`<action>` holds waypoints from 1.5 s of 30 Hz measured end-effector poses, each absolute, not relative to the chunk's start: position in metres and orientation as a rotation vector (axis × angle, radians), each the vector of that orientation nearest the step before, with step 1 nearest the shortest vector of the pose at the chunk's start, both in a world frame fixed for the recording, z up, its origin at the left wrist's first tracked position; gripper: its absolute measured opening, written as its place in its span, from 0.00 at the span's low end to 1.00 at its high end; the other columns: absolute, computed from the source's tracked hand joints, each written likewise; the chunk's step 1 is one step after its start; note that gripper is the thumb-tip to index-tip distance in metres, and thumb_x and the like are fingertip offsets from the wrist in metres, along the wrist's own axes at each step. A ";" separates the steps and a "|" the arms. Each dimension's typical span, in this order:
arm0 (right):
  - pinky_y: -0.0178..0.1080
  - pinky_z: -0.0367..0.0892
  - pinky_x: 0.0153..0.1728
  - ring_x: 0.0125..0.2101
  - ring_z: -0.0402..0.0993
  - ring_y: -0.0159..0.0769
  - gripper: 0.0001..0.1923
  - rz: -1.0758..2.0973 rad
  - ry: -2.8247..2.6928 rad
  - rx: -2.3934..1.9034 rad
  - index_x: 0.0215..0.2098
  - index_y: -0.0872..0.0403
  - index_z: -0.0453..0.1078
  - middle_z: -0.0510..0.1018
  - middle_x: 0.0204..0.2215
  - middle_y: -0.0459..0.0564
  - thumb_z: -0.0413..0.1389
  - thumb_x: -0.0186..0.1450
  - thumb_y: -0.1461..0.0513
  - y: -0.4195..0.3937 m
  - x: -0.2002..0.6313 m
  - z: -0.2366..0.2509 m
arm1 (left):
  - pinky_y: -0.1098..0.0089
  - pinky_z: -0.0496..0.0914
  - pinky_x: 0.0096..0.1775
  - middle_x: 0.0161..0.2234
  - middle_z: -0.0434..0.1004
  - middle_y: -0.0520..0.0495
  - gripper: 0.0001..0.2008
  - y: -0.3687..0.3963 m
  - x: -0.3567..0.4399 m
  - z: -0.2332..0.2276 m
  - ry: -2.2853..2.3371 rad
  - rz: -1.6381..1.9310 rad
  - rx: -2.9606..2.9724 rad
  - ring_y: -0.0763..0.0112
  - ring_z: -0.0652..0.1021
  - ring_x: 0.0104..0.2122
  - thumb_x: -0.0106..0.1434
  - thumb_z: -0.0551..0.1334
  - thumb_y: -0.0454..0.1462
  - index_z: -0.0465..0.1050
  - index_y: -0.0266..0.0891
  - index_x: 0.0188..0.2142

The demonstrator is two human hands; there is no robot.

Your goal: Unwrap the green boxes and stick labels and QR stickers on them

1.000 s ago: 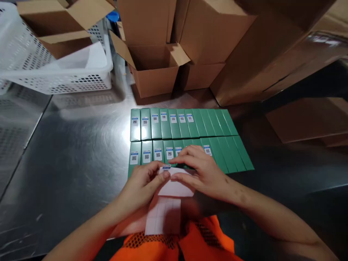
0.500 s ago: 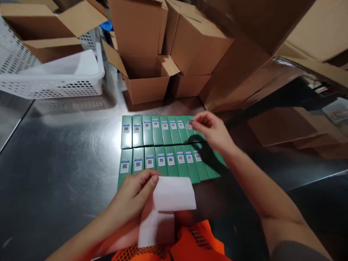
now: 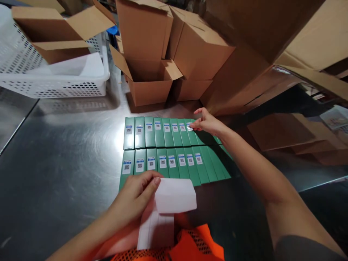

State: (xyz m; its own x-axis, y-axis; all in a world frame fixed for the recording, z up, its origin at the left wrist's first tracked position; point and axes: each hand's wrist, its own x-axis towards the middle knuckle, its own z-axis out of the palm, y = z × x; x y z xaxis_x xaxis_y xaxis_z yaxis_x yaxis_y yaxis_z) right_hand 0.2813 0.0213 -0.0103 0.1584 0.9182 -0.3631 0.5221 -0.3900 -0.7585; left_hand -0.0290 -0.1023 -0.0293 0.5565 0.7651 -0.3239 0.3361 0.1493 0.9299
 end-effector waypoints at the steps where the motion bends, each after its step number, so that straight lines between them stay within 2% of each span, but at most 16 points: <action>1: 0.35 0.63 0.25 0.23 0.69 0.34 0.26 1.085 -1.396 -2.025 0.42 0.49 0.54 0.70 0.20 0.38 0.64 0.53 0.66 0.024 0.282 -0.013 | 0.70 0.68 0.35 0.32 0.81 0.48 0.18 -0.102 -0.029 -0.030 1.008 0.400 1.443 0.63 0.78 0.34 0.69 0.53 0.49 0.77 0.41 0.38; 6: 0.37 0.58 0.26 0.26 0.67 0.36 0.32 0.487 -1.684 -2.260 0.38 0.50 0.60 0.68 0.25 0.40 0.72 0.43 0.56 0.030 0.292 -0.017 | 0.71 0.67 0.35 0.33 0.80 0.48 0.19 -0.102 -0.029 -0.030 0.996 0.427 1.369 0.64 0.78 0.34 0.68 0.55 0.50 0.77 0.40 0.37; 8: 0.37 0.58 0.27 0.27 0.66 0.35 0.32 0.406 -1.683 -2.187 0.38 0.51 0.62 0.67 0.26 0.41 0.72 0.44 0.51 0.017 0.294 -0.013 | 0.71 0.67 0.35 0.32 0.79 0.48 0.20 -0.102 -0.029 -0.030 1.013 0.460 1.301 0.65 0.77 0.34 0.67 0.56 0.51 0.77 0.39 0.36; 10: 0.36 0.59 0.26 0.26 0.66 0.34 0.28 0.668 -1.608 -1.978 0.42 0.52 0.63 0.66 0.25 0.40 0.67 0.51 0.47 -0.010 0.288 -0.010 | 0.72 0.66 0.33 0.28 0.77 0.49 0.21 -0.101 -0.029 -0.028 1.040 0.499 1.209 0.67 0.75 0.31 0.66 0.57 0.53 0.77 0.38 0.35; 12: 0.36 0.64 0.27 0.26 0.68 0.33 0.27 1.116 -1.550 -1.668 0.48 0.52 0.64 0.69 0.26 0.42 0.62 0.59 0.46 -0.045 0.273 -0.010 | 0.72 0.65 0.31 0.26 0.75 0.50 0.22 -0.099 -0.029 -0.027 1.065 0.540 1.102 0.69 0.73 0.27 0.64 0.58 0.54 0.77 0.38 0.33; 14: 0.38 0.69 0.31 0.31 0.73 0.35 0.30 1.488 -1.549 -1.388 0.52 0.53 0.65 0.75 0.32 0.47 0.65 0.57 0.49 -0.084 0.253 -0.012 | 0.72 0.66 0.30 0.25 0.74 0.51 0.22 -0.099 -0.029 -0.027 1.083 0.587 0.993 0.70 0.72 0.26 0.62 0.60 0.55 0.77 0.38 0.32; 16: 0.38 0.71 0.34 0.34 0.75 0.36 0.29 1.602 -1.572 -1.270 0.51 0.54 0.69 0.78 0.36 0.49 0.68 0.55 0.53 -0.115 0.230 -0.014 | 0.72 0.67 0.30 0.26 0.76 0.50 0.22 -0.099 -0.029 -0.029 1.090 0.632 0.912 0.70 0.73 0.25 0.61 0.61 0.56 0.78 0.38 0.32; 19: 0.36 0.72 0.32 0.32 0.76 0.36 0.14 1.415 -1.616 -1.304 0.44 0.53 0.75 0.79 0.33 0.47 0.63 0.62 0.56 -0.138 0.205 -0.018 | 0.71 0.69 0.31 0.27 0.78 0.49 0.22 -0.102 -0.030 -0.035 1.066 0.651 0.847 0.69 0.75 0.27 0.60 0.62 0.55 0.78 0.38 0.35; 21: 0.37 0.73 0.33 0.32 0.78 0.36 0.10 1.215 -1.668 -1.307 0.43 0.52 0.78 0.81 0.33 0.46 0.59 0.66 0.59 -0.140 0.201 -0.019 | 0.71 0.71 0.34 0.30 0.79 0.48 0.23 -0.104 -0.031 -0.036 1.034 0.646 0.802 0.68 0.77 0.29 0.60 0.62 0.56 0.78 0.38 0.38; 26: 0.37 0.75 0.41 0.40 0.79 0.35 0.12 0.762 -1.897 -0.991 0.46 0.45 0.79 0.82 0.41 0.48 0.55 0.69 0.64 -0.138 0.214 -0.017 | 0.66 0.73 0.41 0.38 0.82 0.42 0.33 -0.103 -0.033 -0.030 0.937 0.566 0.823 0.61 0.80 0.38 0.61 0.55 0.62 0.77 0.38 0.47; 29: 0.40 0.73 0.47 0.46 0.76 0.36 0.14 0.648 -2.019 -0.855 0.42 0.46 0.80 0.79 0.47 0.52 0.52 0.72 0.63 -0.139 0.220 -0.019 | 0.68 0.72 0.42 0.39 0.82 0.43 0.27 -0.102 -0.034 -0.025 0.893 0.491 0.939 0.64 0.80 0.38 0.58 0.66 0.55 0.76 0.38 0.48; 31: 0.41 0.73 0.47 0.47 0.75 0.37 0.14 0.644 -2.031 -0.853 0.40 0.47 0.81 0.77 0.47 0.53 0.52 0.72 0.62 -0.140 0.221 -0.022 | 0.70 0.72 0.39 0.35 0.80 0.47 0.23 -0.104 -0.033 -0.024 0.874 0.488 1.019 0.68 0.79 0.34 0.54 0.72 0.45 0.75 0.39 0.47; 34: 0.40 0.73 0.45 0.46 0.76 0.36 0.11 0.805 -1.930 -0.944 0.43 0.47 0.80 0.78 0.46 0.53 0.55 0.71 0.59 -0.142 0.221 -0.022 | 0.72 0.71 0.36 0.30 0.77 0.51 0.16 -0.110 -0.030 -0.025 0.943 0.558 1.140 0.71 0.77 0.30 0.57 0.70 0.39 0.75 0.38 0.44; 38: 0.48 0.72 0.48 0.46 0.77 0.42 0.17 1.079 -1.762 -1.013 0.48 0.49 0.78 0.79 0.46 0.55 0.55 0.70 0.50 -0.145 0.219 -0.020 | 0.74 0.71 0.35 0.33 0.77 0.50 0.14 -0.119 -0.025 -0.027 1.129 0.722 1.210 0.72 0.77 0.32 0.60 0.67 0.40 0.75 0.41 0.45; 42: 0.40 0.76 0.38 0.36 0.80 0.38 0.10 1.134 -1.391 -1.278 0.41 0.50 0.77 0.82 0.36 0.50 0.65 0.62 0.57 -0.153 0.207 -0.025 | 0.73 0.73 0.39 0.37 0.78 0.49 0.20 -0.119 -0.024 -0.026 1.119 0.810 1.102 0.69 0.79 0.37 0.58 0.70 0.41 0.72 0.44 0.50; 45: 0.37 0.77 0.34 0.32 0.81 0.36 0.16 1.223 -1.164 -1.332 0.45 0.50 0.73 0.82 0.32 0.47 0.66 0.60 0.57 -0.158 0.201 -0.031 | 0.71 0.73 0.38 0.38 0.80 0.46 0.22 -0.116 -0.027 -0.026 1.062 0.610 1.192 0.64 0.79 0.38 0.54 0.72 0.43 0.75 0.41 0.48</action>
State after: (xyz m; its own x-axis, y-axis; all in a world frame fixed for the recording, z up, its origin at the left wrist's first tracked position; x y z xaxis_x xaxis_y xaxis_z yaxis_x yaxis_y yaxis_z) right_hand 0.2011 -0.1584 -0.0307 0.0463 0.9947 -0.0924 0.0428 -0.0943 -0.9946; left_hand -0.0268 -0.1158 -0.0265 0.4158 0.8467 -0.3319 0.1398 0.3011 0.9433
